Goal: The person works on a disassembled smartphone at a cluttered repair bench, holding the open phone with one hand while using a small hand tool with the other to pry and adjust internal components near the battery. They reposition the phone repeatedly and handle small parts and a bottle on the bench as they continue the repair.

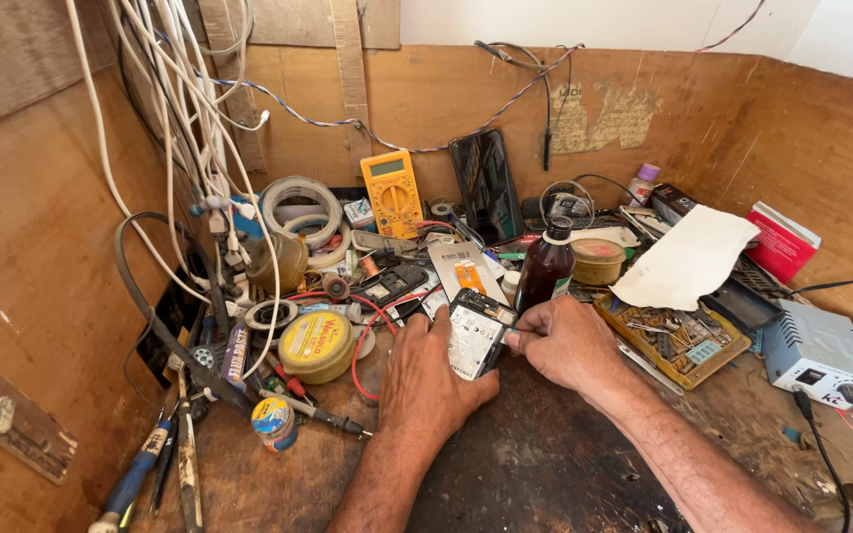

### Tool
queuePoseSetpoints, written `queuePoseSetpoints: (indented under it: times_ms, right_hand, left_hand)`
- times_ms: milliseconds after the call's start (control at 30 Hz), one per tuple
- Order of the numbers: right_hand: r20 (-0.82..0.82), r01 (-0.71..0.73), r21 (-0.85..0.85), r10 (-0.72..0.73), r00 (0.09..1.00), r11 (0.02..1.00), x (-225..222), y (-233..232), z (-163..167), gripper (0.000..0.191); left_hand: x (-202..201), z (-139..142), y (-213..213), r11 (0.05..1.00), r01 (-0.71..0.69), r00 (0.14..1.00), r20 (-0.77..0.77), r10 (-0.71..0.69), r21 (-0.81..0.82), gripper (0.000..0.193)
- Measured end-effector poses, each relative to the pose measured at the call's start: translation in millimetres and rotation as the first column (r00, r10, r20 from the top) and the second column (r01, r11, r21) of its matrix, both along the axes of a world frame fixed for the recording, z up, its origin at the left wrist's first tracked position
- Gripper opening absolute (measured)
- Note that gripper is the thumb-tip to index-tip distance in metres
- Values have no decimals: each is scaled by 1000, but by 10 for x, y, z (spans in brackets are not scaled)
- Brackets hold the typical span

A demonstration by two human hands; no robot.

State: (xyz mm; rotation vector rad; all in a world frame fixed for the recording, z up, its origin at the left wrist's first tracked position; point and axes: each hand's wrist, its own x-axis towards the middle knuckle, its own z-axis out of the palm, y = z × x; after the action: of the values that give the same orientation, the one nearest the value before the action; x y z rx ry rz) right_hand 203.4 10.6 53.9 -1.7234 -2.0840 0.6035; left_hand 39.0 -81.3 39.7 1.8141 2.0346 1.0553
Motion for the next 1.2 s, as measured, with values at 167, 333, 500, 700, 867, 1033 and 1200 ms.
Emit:
queuePoseSetpoints:
  times_ms: [167,333,500,700,867,1033,1200]
  right_hand:
    - [98,-16,88,7,995,996,-43,-66,99,23]
    - [151,-14,95,-1,989,995,-54,-117,169,21]
    - [170,-34,120,13,985,992,-61,-107,188,21]
    - [210,-64,148,32,977,987,-20,-14,101,22]
    - [-273,-59,-133,20,962,989,74,19,-10,21]
    - [-466,-124,-338,-52,883,933,138,-35,-34,22]
    - [-405,-114,-388,-58,912,915,92,-76,12,25]
  left_hand:
    - [-3,-14,3,999,-1,1000,10,1,34,99]
    - [6,7,15,1000,15,1000,-2,-15,-7,99]
    - [5,15,19,1000,16,1000,-19,-17,-21,98]
    - [3,5,14,1000,21,999,-24,-21,5,99]
    - [10,19,-6,1000,1,1000,-6,-1,16,93]
    - [34,40,-13,999,-44,998,35,44,1,88]
    - [45,73,6,997,-70,997,20,69,43,92]
